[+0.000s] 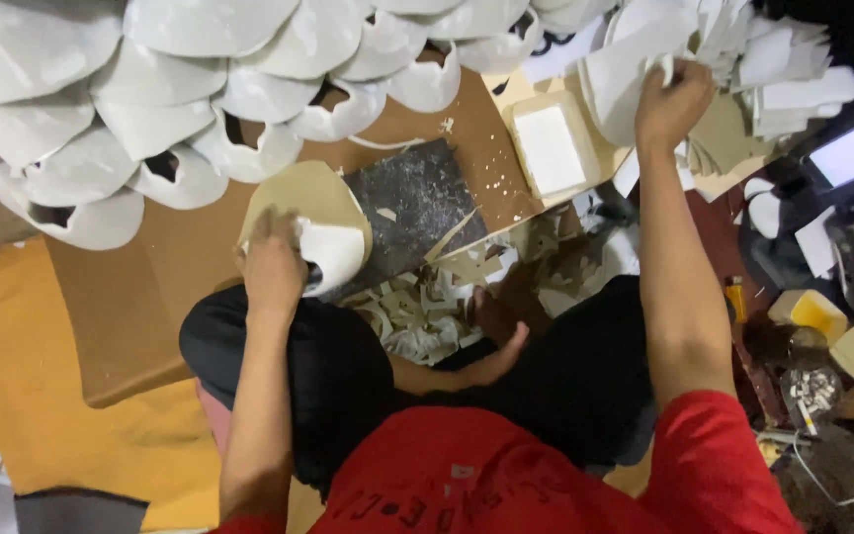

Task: The person sits cross-legged and smooths white shoe parts on a small board using a sanding block. They pick up parts, rub them on the board, and place them aside.

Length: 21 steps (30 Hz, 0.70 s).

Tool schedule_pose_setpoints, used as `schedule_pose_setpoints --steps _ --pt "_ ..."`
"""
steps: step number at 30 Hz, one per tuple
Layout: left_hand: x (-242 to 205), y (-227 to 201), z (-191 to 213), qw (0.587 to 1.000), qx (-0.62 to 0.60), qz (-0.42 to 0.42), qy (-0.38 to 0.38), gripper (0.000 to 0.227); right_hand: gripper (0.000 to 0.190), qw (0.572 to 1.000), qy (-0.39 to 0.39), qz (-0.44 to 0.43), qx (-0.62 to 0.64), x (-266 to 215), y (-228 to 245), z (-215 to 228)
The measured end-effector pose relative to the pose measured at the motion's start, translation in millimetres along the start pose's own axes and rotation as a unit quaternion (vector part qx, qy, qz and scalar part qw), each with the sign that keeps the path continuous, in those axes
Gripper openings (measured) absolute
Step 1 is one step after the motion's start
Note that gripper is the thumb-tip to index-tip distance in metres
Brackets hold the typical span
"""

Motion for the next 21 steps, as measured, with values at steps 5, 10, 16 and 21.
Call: schedule_pose_setpoints --steps 5,10,16,21 --pt "-15.8 -7.1 4.0 0.990 -0.006 -0.003 0.142 0.078 0.011 0.998 0.006 -0.010 0.066 8.4 -30.9 -3.8" --pt "-29.3 -27.7 46.0 0.995 -0.061 0.017 0.082 0.074 0.016 0.989 -0.103 0.011 0.105 33.5 2.5 41.5" --pt "-33.9 -86.6 94.5 0.957 -0.133 -0.096 -0.240 0.059 0.008 0.985 -0.087 0.119 0.093 33.8 69.5 60.0" --pt "-7.2 -142.7 19.1 0.793 -0.608 -0.047 -0.018 0.041 0.014 0.969 -0.014 0.010 0.248 -22.7 142.9 91.8"
Point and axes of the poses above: each hand's wrist, its own x-axis towards the middle knuckle, its own z-axis out of the back of the hand, y = z × x, the point moved 9 cm from there along x, towards the middle knuckle, and after that the axes turned 7 degrees about -z, right-handed, at the moved point
